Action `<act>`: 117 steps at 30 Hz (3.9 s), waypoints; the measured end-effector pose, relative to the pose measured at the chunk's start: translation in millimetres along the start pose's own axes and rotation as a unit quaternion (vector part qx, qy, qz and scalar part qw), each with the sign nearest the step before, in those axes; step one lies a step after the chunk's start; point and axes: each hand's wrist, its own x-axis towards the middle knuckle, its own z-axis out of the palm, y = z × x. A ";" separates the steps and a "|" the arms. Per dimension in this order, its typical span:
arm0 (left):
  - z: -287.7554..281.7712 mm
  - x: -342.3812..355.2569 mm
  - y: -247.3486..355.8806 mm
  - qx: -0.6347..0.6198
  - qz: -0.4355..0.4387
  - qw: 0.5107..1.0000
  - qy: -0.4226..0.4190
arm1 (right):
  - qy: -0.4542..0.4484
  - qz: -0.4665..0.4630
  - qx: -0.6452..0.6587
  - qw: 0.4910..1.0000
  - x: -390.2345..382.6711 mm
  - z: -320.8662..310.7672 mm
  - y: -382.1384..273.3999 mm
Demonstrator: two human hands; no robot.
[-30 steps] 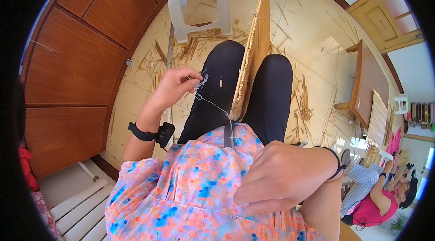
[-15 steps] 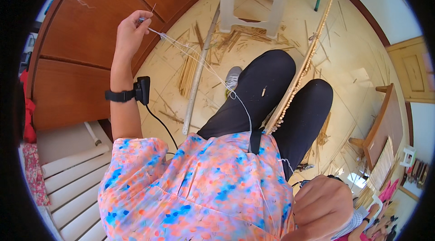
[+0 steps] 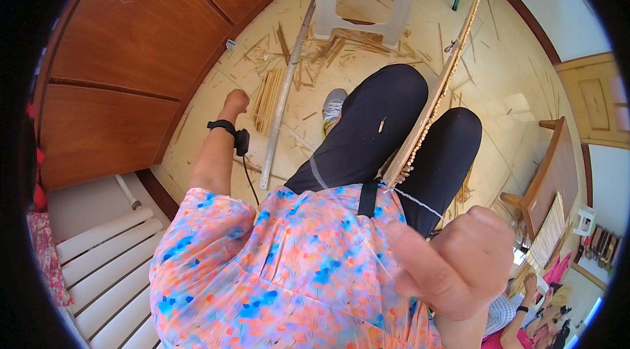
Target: The person weaves a bamboo mat by threading a white cord through the bamboo slats, pulling it tight, and securing it at the edges.
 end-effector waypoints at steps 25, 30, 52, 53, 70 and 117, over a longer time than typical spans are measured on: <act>-229.1 -345.1 291.9 -0.261 0.761 0.575 -0.149 | 0.082 0.087 -0.078 0.990 13.5 10.1 29.6; -209.4 -337.3 295.7 -0.299 0.746 0.571 -0.166 | 0.064 0.086 -0.061 0.992 6.3 10.9 31.6; -211.3 -249.6 308.1 -0.530 0.478 0.698 0.056 | -0.150 -0.175 0.051 0.972 -8.7 48.5 25.7; -213.7 -249.1 307.0 -0.619 0.457 0.635 -0.070 | -0.186 -0.162 0.044 0.968 -6.5 39.8 24.2; -210.4 -322.1 307.0 -0.486 0.638 0.597 -0.011 | 0.169 0.270 0.506 0.802 8.0 74.4 71.2; -105.9 -311.0 328.0 -0.490 0.492 0.636 -0.338 | 0.018 0.530 -0.038 0.847 -6.9 82.1 181.0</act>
